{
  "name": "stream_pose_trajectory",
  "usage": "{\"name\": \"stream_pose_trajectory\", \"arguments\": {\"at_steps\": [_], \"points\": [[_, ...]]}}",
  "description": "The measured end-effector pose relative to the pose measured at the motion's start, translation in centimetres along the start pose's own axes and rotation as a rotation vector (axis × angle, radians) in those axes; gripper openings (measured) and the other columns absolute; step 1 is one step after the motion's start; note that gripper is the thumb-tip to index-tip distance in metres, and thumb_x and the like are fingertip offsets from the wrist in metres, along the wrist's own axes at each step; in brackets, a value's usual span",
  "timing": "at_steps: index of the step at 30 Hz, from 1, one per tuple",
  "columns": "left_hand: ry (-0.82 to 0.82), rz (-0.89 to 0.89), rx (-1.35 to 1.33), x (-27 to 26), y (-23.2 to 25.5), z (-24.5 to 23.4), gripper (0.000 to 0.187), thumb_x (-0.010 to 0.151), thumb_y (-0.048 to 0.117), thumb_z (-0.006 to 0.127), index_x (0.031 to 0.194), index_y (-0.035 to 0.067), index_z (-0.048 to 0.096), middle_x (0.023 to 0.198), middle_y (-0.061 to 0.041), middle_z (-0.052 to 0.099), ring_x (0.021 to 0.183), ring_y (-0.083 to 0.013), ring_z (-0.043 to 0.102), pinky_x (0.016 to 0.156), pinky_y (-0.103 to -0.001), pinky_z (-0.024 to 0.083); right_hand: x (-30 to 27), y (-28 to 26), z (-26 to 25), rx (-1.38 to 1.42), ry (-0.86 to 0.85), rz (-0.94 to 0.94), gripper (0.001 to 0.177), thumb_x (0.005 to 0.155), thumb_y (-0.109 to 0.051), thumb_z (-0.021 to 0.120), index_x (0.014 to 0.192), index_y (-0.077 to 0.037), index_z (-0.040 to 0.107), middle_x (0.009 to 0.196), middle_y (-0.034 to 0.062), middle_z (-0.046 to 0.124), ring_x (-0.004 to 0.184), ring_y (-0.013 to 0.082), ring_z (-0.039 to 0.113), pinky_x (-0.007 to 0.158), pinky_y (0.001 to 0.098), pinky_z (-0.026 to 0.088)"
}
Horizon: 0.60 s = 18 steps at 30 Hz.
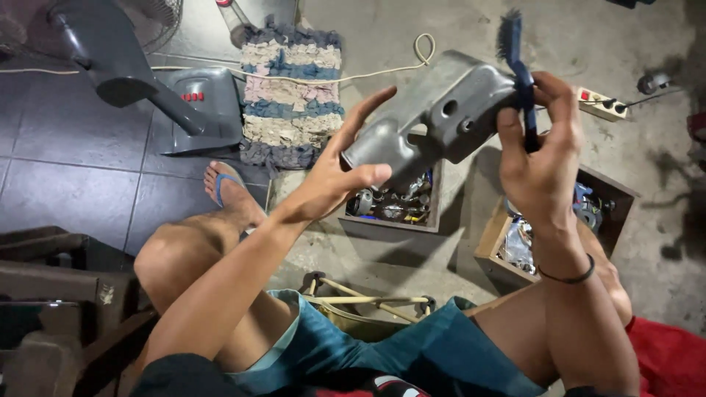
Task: The person sits on the floor and scrubs a silver metal part with a blue brush. They hold the part in their left hand and scrub various surfaces, including the edges and the interior, while turning the object to reach different areas.
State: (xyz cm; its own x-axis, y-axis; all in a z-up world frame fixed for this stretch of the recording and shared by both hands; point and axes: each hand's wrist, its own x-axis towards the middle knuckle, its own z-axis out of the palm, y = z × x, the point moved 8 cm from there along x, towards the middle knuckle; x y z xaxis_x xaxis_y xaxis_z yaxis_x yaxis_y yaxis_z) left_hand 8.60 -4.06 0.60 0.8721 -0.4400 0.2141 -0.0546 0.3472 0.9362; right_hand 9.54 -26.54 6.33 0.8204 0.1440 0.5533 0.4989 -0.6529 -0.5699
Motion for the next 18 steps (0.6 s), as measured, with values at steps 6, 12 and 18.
{"name": "stream_pose_trajectory", "arguments": {"at_steps": [6,12,18], "points": [[-0.124,-0.253,-0.721,-0.9,-2.7,2.3,0.095,0.092,0.033,0.071,0.165,0.027,0.01,0.171,-0.025,0.018,0.128,-0.0392,0.053,0.099,-0.049,0.057,0.0,0.8,0.4,0.007,-0.082,0.058,0.04,0.115,-0.031,0.051,0.139,0.001,0.05,0.124,0.0186,0.064,0.116,0.0311,0.061,0.098,0.0473,0.046],[-0.104,-0.449,-0.65,-1.7,-3.6,2.9,0.087,0.092,0.065,0.045,0.155,0.007,0.03,0.129,-0.021,0.052,0.096,-0.0264,0.06,0.076,-0.037,0.058,0.2,-1.6,0.2,-0.004,-0.083,-0.01,0.049,0.115,-0.038,0.048,0.139,0.004,0.052,0.124,0.0216,0.065,0.116,0.0336,0.061,0.1,0.0495,0.047],[0.056,-0.594,-0.873,-3.1,-7.0,2.5,0.066,0.089,0.065,0.059,0.12,0.007,0.066,0.1,-0.011,0.072,0.086,-0.0297,0.07,0.085,-0.044,0.056,0.6,-4.9,-0.5,-0.029,-0.153,-0.061,0.043,0.113,-0.029,0.051,0.142,0.002,0.055,0.133,0.0225,0.063,0.119,0.037,0.06,0.101,0.0498,0.045]]}}
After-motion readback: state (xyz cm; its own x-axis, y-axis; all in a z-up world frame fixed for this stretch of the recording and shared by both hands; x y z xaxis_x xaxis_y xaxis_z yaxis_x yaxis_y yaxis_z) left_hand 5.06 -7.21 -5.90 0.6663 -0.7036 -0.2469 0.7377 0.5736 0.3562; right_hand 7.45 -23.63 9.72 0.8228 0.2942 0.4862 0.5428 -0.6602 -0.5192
